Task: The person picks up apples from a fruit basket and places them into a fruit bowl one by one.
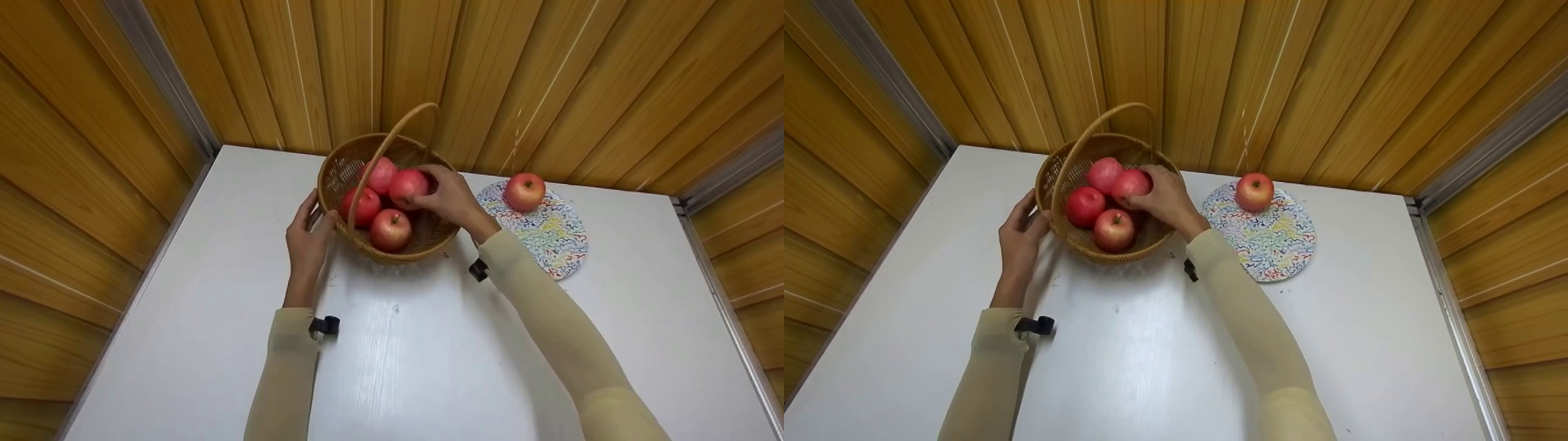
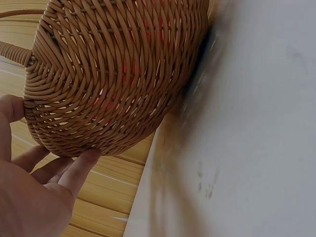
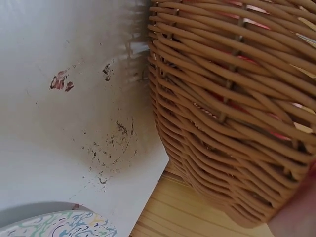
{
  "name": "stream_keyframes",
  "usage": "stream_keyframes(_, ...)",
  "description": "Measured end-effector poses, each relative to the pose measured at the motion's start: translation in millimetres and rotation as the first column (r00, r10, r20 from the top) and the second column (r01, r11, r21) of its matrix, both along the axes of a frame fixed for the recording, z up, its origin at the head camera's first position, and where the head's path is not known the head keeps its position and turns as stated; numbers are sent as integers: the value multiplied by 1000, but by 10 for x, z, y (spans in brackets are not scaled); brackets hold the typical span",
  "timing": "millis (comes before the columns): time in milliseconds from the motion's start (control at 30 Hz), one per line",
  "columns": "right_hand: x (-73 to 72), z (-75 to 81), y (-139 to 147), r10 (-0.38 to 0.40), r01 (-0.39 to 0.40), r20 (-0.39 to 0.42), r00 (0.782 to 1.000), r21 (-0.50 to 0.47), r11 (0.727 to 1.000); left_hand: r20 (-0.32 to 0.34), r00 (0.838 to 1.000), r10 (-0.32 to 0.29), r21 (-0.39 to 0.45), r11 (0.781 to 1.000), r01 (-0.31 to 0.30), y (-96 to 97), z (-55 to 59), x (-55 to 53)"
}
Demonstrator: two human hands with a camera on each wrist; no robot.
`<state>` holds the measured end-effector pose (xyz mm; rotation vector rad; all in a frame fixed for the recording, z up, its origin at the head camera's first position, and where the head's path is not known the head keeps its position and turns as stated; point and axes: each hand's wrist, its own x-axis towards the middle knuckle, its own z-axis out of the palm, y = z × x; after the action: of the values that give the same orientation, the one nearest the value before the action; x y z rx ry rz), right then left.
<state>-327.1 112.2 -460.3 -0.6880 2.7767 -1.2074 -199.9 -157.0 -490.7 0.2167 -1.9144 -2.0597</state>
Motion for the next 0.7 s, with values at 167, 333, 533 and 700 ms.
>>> stream_keyframes(167, 46, -2, 55, -25, 25, -1, 1000, -59, 998, -12, 1000, 5, 9, 1000, -5, -30, -130, -72)
stream_keyframes(333, 102, -8, 108, -50, 55, 39, 998, -155, 986, -30, 999, 16, 11, 1000, -16, -65, -318, -155)
stream_keyframes(533, 154, 36, 184, -75, 84, 42, 996, -288, 954, -40, 999, 16, 10, 1000, -15, -72, -332, -150)
stream_keyframes(700, 187, 85, 236, -97, 100, 26, 995, -333, 937, -46, 999, 14, 19, 1000, -13, -79, -343, -149)
